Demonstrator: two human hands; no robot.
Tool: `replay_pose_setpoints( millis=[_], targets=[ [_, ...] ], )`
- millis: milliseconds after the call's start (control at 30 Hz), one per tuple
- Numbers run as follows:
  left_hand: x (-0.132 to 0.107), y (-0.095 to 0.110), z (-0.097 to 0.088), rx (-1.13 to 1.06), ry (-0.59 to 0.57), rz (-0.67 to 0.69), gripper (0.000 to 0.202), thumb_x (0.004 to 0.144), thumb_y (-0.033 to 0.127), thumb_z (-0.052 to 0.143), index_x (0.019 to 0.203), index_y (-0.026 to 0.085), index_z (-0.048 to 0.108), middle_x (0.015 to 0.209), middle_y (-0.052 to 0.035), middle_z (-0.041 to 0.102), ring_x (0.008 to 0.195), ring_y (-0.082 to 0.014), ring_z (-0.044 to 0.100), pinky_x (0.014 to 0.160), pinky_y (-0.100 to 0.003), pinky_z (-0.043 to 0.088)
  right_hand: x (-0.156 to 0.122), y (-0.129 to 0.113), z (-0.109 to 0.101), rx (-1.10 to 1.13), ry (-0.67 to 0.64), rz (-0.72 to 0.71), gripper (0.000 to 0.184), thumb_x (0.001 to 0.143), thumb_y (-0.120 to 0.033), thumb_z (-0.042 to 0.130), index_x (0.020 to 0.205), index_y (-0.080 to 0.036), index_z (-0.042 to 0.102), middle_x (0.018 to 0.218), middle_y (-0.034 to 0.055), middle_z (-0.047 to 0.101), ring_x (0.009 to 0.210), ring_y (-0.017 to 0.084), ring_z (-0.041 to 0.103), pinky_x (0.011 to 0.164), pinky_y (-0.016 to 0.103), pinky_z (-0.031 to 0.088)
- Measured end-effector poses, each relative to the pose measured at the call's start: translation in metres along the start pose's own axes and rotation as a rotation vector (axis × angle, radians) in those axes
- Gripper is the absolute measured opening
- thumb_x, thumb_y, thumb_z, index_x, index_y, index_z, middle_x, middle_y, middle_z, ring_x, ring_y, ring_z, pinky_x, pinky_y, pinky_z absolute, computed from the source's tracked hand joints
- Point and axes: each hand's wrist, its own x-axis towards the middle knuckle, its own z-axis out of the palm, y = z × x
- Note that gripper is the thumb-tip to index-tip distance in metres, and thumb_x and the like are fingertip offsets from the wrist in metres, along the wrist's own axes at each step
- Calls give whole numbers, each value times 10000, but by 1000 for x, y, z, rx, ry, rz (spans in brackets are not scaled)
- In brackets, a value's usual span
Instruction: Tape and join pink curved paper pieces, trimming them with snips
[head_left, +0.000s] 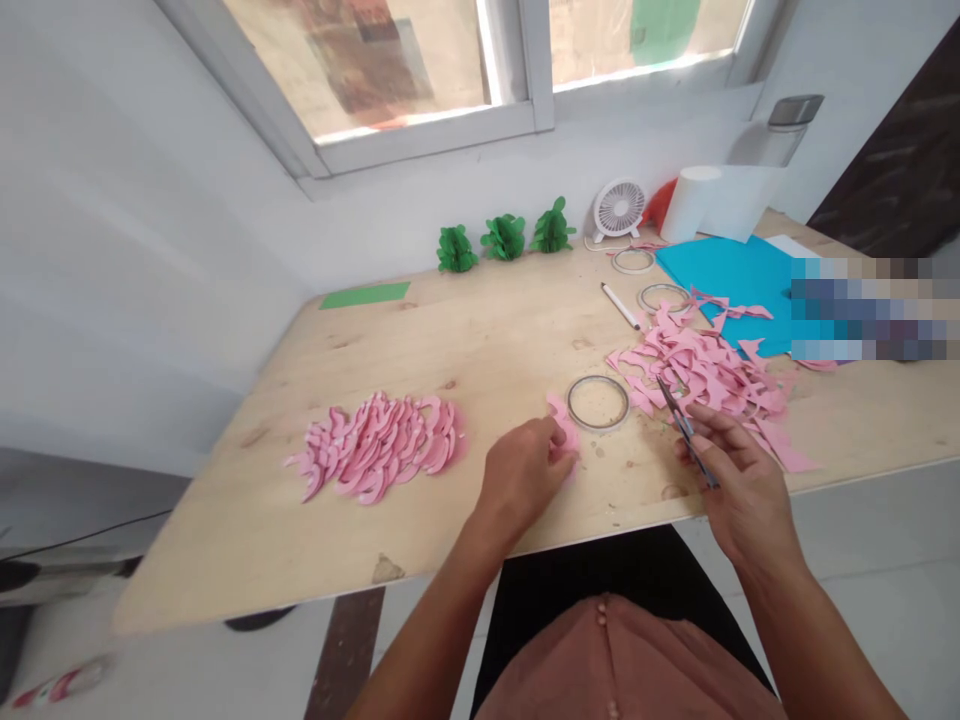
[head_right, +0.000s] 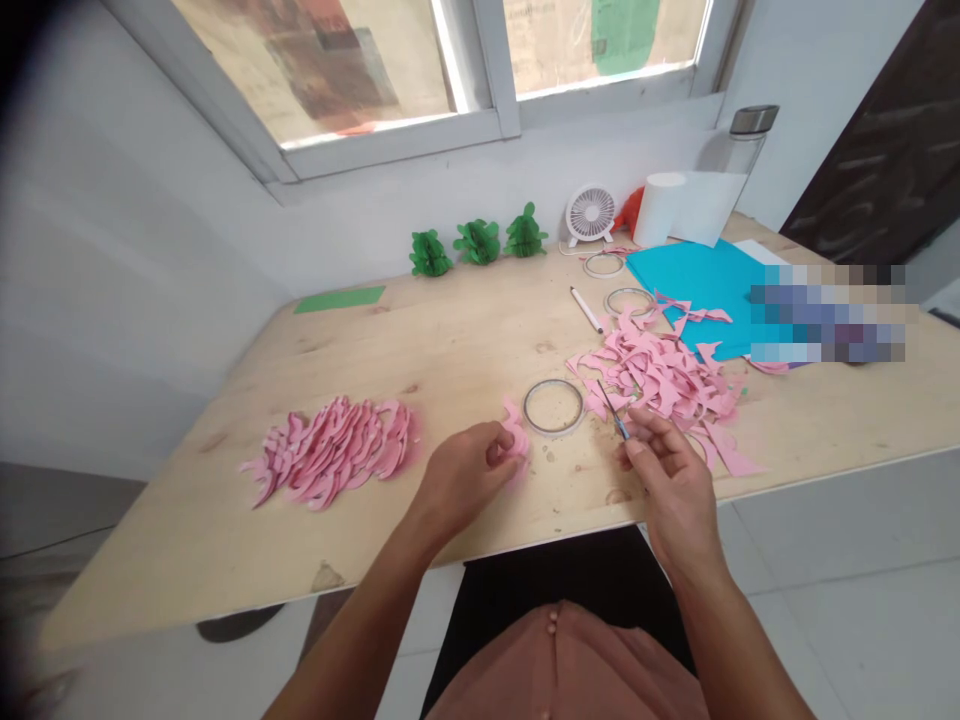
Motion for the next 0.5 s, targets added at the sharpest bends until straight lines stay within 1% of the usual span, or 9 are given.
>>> replay_pose_setpoints(
  millis=[133,200,267,367,433,500],
  targets=[
    [-13,3,8,69,-2,17,112,795,220,566,894,192,612,859,-40,692,815,-210,631,679,-293,416,-1,0,0,6,5,1,328,632,-296,783,950,-249,716,831,-9,630,675,96,565,649,225,444],
    [-18,3,10,111,13,16,159,806,212,553,952,192,613,884,-49,695,849,-226,632,700,-305,426,-1,0,0,6,5,4,327,636,-296,781,953,-248,715,835,-7,633,678,95,566,652,223,444],
    [-21,3,13,145,22,35,251,819,201,534,1061,200,599,909,-51,694,867,-233,630,702,-312,433,-1,0,0,7,4,4,327,638,-291,780,955,-247,714,835,-6,635,676,94,565,650,223,444],
    [-24,4,19,187,20,83,398,847,220,516,1244,240,521,964,-51,686,900,-236,625,715,-317,442,-1,0,0,7,5,1,326,637,-284,781,954,-244,715,834,-6,633,671,91,562,648,221,444],
    [-24,5,23,227,12,94,385,878,229,482,1261,256,515,979,-57,680,908,-236,622,721,-318,444,-1,1,0,8,5,-2,323,642,-282,779,956,-245,714,838,-6,634,670,89,562,643,217,441],
    [-23,4,26,260,7,83,335,904,218,442,1219,258,548,975,-61,678,908,-232,621,721,-315,443,-1,1,-1,5,2,-3,323,648,-282,776,962,-246,713,844,-5,634,671,89,562,637,215,437]
  ],
)
